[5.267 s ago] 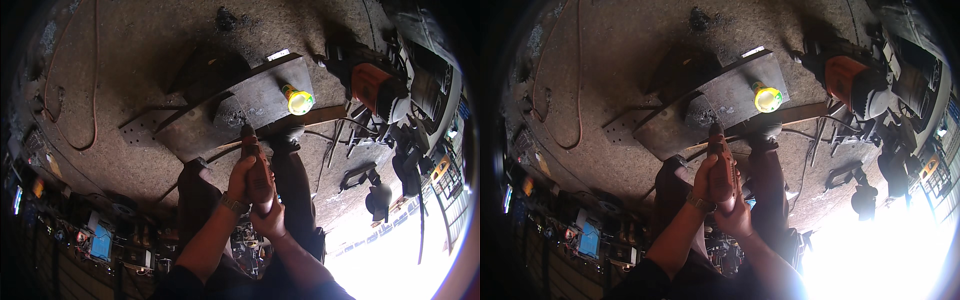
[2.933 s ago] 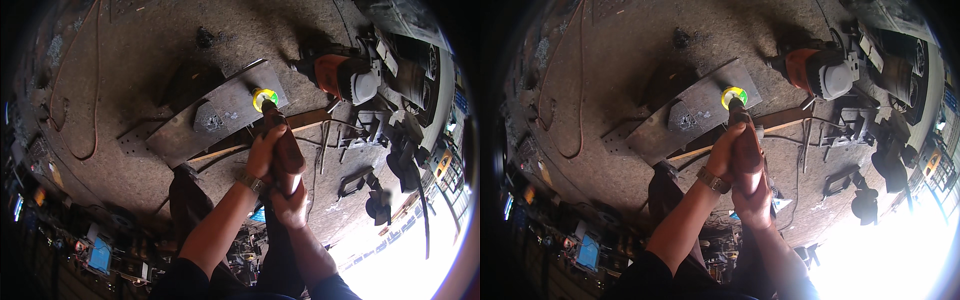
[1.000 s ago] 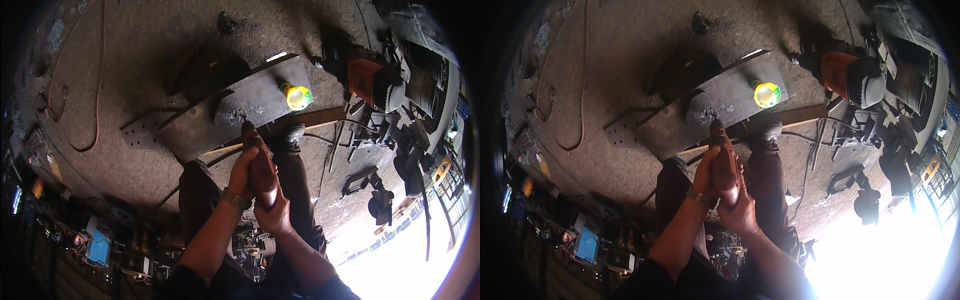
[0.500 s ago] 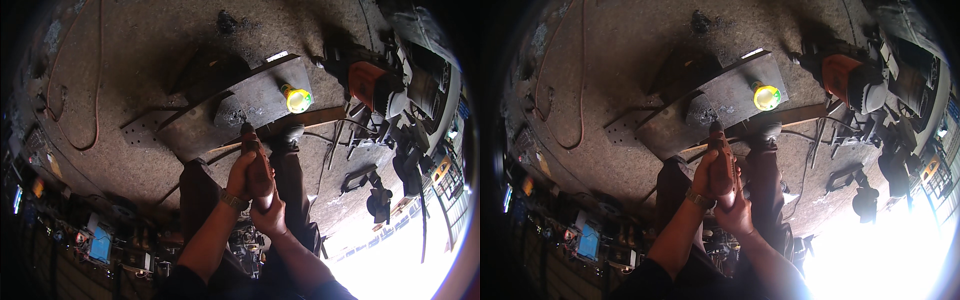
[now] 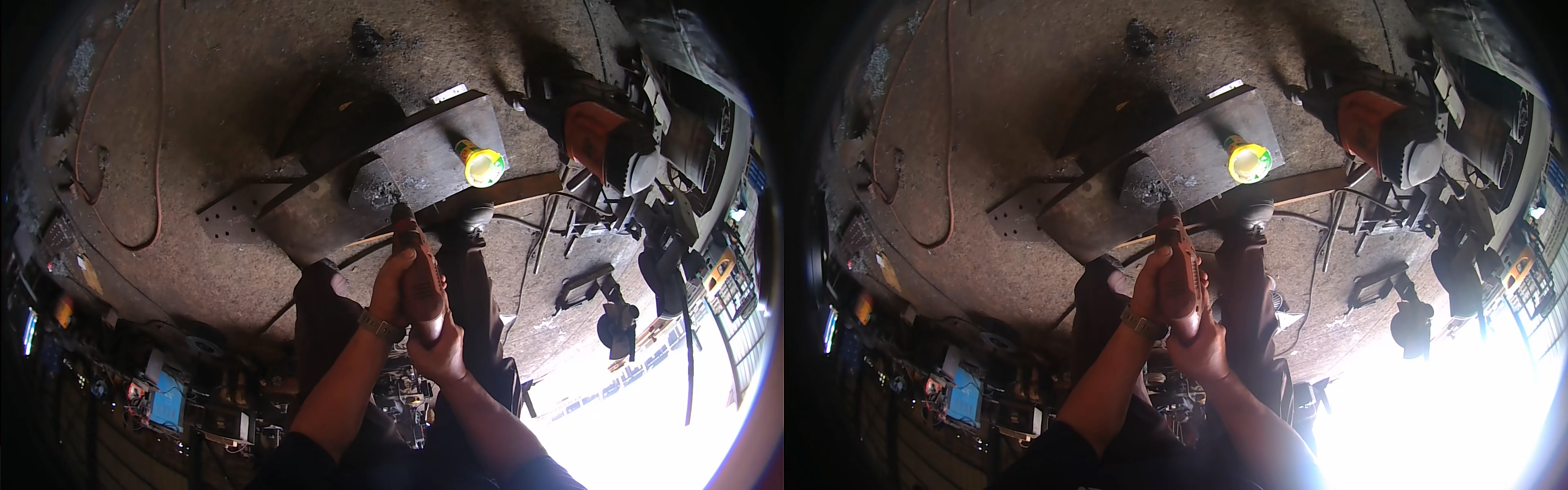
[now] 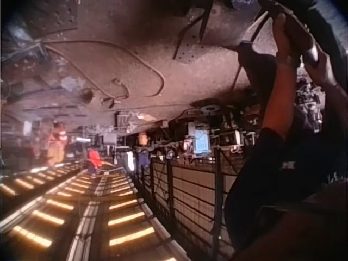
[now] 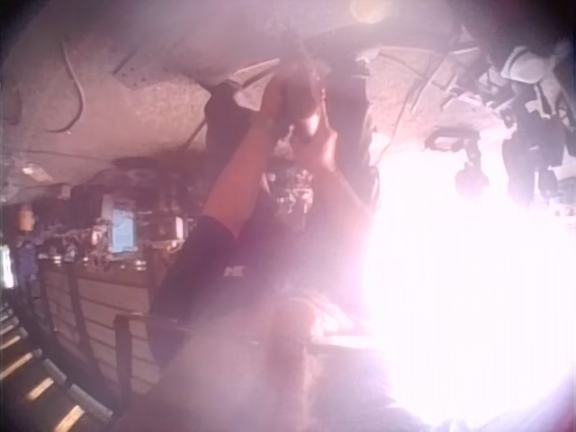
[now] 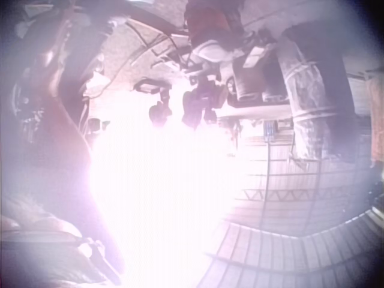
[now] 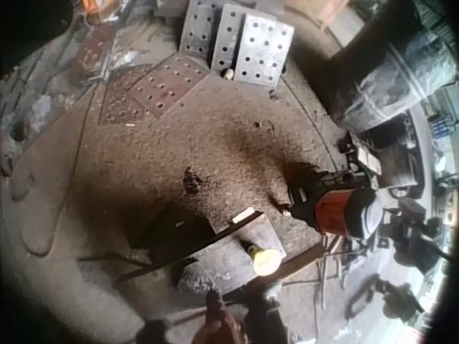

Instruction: The person uses a corded drill to make holes in a metal plate resting on a wooden support. They briefly walk to a bucket, dip a small container, and return to continue drilling the same plate.

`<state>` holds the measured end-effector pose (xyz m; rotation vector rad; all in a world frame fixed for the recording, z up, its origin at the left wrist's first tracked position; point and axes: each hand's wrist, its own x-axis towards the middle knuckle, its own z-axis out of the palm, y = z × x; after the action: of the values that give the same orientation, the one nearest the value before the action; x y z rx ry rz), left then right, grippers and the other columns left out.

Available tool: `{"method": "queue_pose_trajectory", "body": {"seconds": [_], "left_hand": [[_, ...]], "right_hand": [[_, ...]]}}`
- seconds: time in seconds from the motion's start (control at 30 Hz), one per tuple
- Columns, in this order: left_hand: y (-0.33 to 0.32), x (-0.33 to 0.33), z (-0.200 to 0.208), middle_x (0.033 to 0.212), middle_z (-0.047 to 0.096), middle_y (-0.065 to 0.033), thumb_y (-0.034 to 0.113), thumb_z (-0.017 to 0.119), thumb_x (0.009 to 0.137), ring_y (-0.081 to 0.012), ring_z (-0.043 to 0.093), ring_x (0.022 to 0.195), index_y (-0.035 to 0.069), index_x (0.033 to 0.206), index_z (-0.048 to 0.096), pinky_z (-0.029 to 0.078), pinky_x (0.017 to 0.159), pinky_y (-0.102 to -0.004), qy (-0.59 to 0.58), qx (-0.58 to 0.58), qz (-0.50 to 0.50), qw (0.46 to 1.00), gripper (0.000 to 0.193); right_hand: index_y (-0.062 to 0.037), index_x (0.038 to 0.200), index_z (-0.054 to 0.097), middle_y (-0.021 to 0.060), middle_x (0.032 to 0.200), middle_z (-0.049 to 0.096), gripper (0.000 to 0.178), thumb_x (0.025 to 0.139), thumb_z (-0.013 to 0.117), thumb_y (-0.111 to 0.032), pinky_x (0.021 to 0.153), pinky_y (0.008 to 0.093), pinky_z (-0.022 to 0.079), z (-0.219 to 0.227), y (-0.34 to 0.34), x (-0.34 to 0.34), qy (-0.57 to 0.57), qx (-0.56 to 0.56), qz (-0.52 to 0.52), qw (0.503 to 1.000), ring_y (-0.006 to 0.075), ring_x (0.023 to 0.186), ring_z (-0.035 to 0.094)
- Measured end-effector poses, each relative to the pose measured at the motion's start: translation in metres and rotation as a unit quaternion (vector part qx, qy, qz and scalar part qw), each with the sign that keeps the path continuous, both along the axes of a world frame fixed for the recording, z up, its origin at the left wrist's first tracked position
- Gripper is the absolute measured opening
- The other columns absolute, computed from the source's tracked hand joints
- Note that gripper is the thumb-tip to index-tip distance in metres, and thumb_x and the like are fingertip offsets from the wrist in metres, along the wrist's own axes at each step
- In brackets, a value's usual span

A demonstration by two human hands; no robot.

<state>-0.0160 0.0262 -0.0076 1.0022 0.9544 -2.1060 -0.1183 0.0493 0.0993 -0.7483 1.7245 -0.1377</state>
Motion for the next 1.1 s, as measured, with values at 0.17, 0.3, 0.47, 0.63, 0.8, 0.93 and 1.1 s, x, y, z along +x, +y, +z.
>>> {"method": "queue_pose_trajectory", "body": {"seconds": [0.17,0.3,0.47,0.63,0.8,0.93,1.1], "left_hand": [[-0.002,0.003,0.000,0.090,0.067,-0.0139,0.033,0.066,0.090,-0.0277,0.070,0.079,0.004,0.114,0.056,0.061,0.072,-0.0423,0.015,0.002,0.018,1.000,0.039],[-0.002,0.004,0.000,0.091,0.066,-0.0129,0.033,0.067,0.090,-0.0266,0.070,0.079,0.005,0.114,0.056,0.061,0.072,-0.0412,0.009,0.003,0.018,1.000,0.039],[-0.002,0.004,0.000,0.091,0.067,-0.0123,0.033,0.067,0.090,-0.0265,0.070,0.079,0.005,0.114,0.057,0.061,0.072,-0.0410,0.007,0.002,0.021,1.000,0.038],[-0.001,0.003,-0.001,0.090,0.067,-0.0128,0.034,0.067,0.091,-0.0269,0.070,0.079,0.005,0.114,0.057,0.061,0.072,-0.0411,0.007,-0.003,0.019,1.000,0.038],[0.004,0.002,-0.004,0.091,0.067,-0.0156,0.039,0.066,0.089,-0.0286,0.070,0.080,0.003,0.113,0.057,0.061,0.071,-0.0425,0.004,-0.009,0.010,1.000,0.045],[0.012,0.001,-0.009,0.093,0.067,-0.0205,0.050,0.063,0.087,-0.0313,0.069,0.082,-0.001,0.113,0.058,0.061,0.073,-0.0451,-0.018,-0.016,-0.018,1.000,0.058],[0.008,0.001,-0.007,0.092,0.067,-0.0209,0.051,0.063,0.086,-0.0317,0.070,0.080,-0.002,0.112,0.058,0.061,0.072,-0.0444,-0.022,-0.016,-0.022,0.999,0.059]], "right_hand": [[0.0025,0.152,0.030,0.0247,0.121,0.066,0.084,0.076,0.066,-0.008,0.092,0.0380,0.054,-0.006,0.005,0.003,0.005,-0.034,0.003,0.999,0.0294,0.112,0.067],[0.0002,0.155,0.022,0.0274,0.123,0.065,0.092,0.076,0.067,-0.012,0.090,0.0404,0.056,-0.008,0.009,0.001,-0.001,-0.032,0.017,0.999,0.0364,0.110,0.068],[0.0019,0.153,0.026,0.0264,0.119,0.066,0.087,0.077,0.066,-0.010,0.089,0.0398,0.056,-0.004,0.005,0.004,0.004,-0.022,0.007,1.000,0.0339,0.109,0.068],[0.0044,0.150,0.032,0.0247,0.121,0.066,0.079,0.079,0.064,-0.006,0.094,0.0375,0.053,-0.003,0.004,0.005,0.010,-0.013,0.002,1.000,0.0280,0.115,0.066],[0.0041,0.151,0.030,0.0256,0.125,0.064,0.081,0.079,0.064,-0.006,0.095,0.0386,0.052,-0.001,0.001,0.005,0.008,-0.002,0.008,1.000,0.0294,0.117,0.065],[0.0035,0.152,0.029,0.0258,0.124,0.064,0.082,0.078,0.064,-0.006,0.095,0.0385,0.053,-0.001,0.001,0.005,0.012,-0.006,0.010,1.000,0.0293,0.116,0.066],[0.0029,0.152,0.030,0.0256,0.120,0.066,0.082,0.077,0.064,-0.005,0.091,0.0383,0.055,-0.001,0.001,0.004,0.002,0.003,-0.006,1.000,0.0293,0.112,0.068]]}}
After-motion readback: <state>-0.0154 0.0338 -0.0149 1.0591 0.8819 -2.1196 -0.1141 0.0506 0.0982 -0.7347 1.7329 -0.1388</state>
